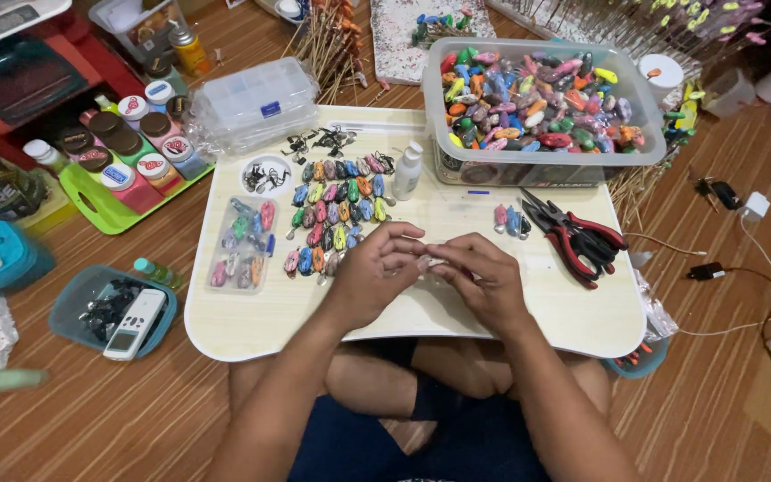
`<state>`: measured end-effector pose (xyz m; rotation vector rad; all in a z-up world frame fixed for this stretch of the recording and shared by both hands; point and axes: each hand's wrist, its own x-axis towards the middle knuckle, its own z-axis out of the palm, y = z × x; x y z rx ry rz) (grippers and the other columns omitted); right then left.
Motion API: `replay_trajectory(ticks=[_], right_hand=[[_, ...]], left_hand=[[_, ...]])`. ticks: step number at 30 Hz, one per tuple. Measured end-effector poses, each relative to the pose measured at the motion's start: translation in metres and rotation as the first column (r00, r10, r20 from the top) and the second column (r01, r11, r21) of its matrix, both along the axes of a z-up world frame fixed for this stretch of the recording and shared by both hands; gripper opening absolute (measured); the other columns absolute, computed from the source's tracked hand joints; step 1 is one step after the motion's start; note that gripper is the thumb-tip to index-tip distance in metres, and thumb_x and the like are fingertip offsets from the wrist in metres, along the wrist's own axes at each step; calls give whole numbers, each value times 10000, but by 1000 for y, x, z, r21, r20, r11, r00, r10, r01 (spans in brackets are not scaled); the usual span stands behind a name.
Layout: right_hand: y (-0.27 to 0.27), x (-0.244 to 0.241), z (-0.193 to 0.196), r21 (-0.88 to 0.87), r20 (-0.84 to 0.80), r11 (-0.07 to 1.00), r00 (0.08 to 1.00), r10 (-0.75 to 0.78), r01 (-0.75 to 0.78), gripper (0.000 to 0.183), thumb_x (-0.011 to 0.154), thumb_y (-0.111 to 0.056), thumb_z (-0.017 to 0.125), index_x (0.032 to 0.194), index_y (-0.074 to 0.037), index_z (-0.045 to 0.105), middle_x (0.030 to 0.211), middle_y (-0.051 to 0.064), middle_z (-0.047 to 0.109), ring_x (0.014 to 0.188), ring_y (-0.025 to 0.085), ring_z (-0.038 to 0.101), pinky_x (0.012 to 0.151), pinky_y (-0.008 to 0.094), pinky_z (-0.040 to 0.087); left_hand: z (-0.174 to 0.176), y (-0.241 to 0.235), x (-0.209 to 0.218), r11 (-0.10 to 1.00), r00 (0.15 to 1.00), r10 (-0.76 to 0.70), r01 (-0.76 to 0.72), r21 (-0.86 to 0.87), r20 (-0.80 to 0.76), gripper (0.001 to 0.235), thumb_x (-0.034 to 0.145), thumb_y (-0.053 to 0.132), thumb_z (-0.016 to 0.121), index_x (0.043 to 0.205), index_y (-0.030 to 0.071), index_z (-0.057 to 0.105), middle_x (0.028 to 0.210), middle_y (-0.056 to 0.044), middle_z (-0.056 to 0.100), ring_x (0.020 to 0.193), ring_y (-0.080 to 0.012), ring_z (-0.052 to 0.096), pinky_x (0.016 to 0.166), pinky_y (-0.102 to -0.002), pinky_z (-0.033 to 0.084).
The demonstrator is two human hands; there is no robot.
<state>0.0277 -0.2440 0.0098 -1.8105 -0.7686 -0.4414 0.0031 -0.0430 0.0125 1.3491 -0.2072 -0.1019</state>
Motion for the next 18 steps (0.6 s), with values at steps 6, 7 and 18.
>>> replay_trajectory(ticks=[6, 7, 18], right_hand=[[2, 0, -10, -17, 102, 997, 992, -72, 74, 322, 849, -63, 830, 1169, -70, 794, 880, 95, 736, 602, 175, 647, 532, 291, 536], [2, -1, -8, -17, 100, 997, 992, -71, 73, 322, 849, -63, 830, 1169, -70, 794, 880, 95, 736, 602, 175, 647, 532, 291, 536], [0, -2, -5, -39, 216, 984, 963, -161, 173, 163, 855, -101, 836, 1015, -78, 814, 769, 59, 738, 569, 177, 638, 503, 264, 514]], left_hand=[[-14, -16, 2, 994, 996, 82, -84, -65, -31, 405, 945, 131, 735, 1305, 8, 596, 1174, -239, 701, 1054, -212, 709, 926, -334, 604], [-14, -17, 2, 994, 996, 83, -85, -65, -33, 405, 945, 131, 735, 1305, 8, 596, 1174, -239, 701, 1054, -212, 709, 926, -334, 604], [-16, -14, -3, 985, 979, 112, -132, 111, 171, 275, 990, 180, 679, 1229, 55, 733, 1076, -177, 781, 960, -177, 745, 855, -323, 614]])
